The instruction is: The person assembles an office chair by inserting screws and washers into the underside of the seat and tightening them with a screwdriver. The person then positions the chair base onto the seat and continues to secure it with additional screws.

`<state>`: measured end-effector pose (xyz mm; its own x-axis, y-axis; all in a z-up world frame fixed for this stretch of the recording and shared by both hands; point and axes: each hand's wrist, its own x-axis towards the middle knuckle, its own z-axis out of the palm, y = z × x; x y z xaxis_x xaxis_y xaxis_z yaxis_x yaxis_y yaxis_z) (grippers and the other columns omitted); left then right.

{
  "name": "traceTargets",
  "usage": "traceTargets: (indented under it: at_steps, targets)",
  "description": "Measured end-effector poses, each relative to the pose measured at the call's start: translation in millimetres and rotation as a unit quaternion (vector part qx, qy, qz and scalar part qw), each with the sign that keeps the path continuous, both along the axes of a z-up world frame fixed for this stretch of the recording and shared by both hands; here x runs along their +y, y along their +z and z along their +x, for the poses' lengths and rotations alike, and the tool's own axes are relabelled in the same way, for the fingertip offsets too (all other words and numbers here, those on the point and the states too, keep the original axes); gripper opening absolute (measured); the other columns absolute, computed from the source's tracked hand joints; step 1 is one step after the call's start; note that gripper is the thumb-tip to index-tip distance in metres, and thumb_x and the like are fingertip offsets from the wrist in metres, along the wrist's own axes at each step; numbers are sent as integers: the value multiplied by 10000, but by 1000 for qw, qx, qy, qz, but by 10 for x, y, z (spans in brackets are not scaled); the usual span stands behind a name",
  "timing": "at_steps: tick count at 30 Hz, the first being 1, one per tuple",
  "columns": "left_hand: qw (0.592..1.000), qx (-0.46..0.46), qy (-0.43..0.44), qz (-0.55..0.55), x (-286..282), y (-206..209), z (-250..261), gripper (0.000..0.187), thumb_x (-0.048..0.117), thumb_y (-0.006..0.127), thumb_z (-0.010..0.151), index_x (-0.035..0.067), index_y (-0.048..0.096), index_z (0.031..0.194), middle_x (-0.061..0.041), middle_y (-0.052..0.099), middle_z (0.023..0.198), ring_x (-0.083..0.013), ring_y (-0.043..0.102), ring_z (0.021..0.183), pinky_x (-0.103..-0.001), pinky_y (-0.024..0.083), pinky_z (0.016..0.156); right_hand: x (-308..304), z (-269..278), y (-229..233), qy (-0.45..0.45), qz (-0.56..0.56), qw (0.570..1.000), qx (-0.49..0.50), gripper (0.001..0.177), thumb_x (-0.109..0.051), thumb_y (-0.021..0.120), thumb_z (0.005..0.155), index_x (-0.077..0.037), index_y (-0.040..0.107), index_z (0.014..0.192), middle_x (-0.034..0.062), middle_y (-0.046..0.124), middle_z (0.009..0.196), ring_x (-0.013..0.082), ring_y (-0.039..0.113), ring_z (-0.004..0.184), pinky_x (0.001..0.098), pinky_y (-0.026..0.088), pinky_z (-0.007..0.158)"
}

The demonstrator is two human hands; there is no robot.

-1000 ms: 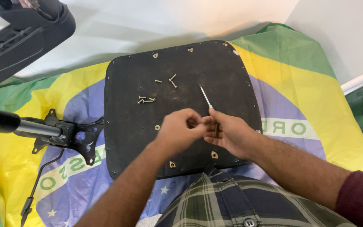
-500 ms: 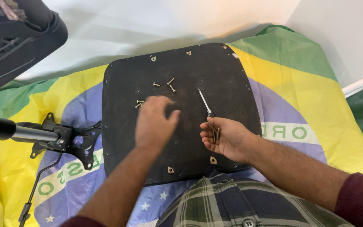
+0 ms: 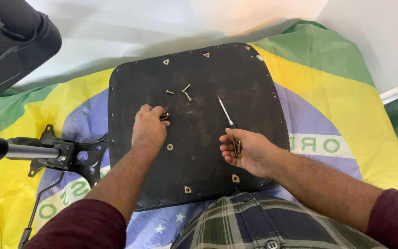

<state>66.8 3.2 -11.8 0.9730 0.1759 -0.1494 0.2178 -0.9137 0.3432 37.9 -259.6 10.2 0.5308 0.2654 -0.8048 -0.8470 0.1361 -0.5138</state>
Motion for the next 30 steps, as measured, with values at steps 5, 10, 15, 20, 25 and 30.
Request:
traceTargets:
  at_steps: [5,10,15,20,25,30]
  targets:
    - [999,17,-24,15,-35,15,42,214,213,686,963,94,720,1138,-103,614,1173,-268,596,1181,-410,515,1000,9,10,-2,6,-7,1000,2,301,-332,529,1032,-73,665,962,75,636,892,174,621,830,325,561,787]
    - [997,53,-33,40,-46,42,135,192,166,730,912,92,739,1088,-121,627,1172,-288,624,1156,-415,525,987,19,1,-4,5,-13,1000,1,286,-325,550,1024,-72,665,957,74,638,894,173,621,838,325,562,796]
    - [998,28,-45,35,-67,22,124,142,131,741,884,91,769,1018,-126,673,1114,-301,650,1116,-421,537,958,-18,-29,-25,7,-8,1000,-4,288,-330,556,1022,-73,667,953,76,637,896,175,616,835,327,558,794]
    - [999,30,-19,-33,19,86,117,140,114,758,846,80,782,980,-130,759,1004,-283,725,991,-389,567,917,-60,-63,-30,1,-9,1000,-3,276,-325,570,1017,-75,664,949,69,635,896,172,619,837,322,562,796]
    - [968,76,121,-204,2,193,54,155,43,767,822,39,783,976,-125,797,954,-217,765,896,-349,603,830,-84,-71,-44,1,1,1000,-15,274,-322,571,1017,-76,668,947,73,636,893,174,617,825,324,556,787]
    - [870,148,-16,-469,-412,299,-57,254,108,795,805,15,771,1040,-96,782,996,-182,771,864,-308,639,798,-58,-36,-57,-23,-1,1000,-8,291,-324,551,1037,-64,668,978,72,638,921,179,624,855,332,559,816]
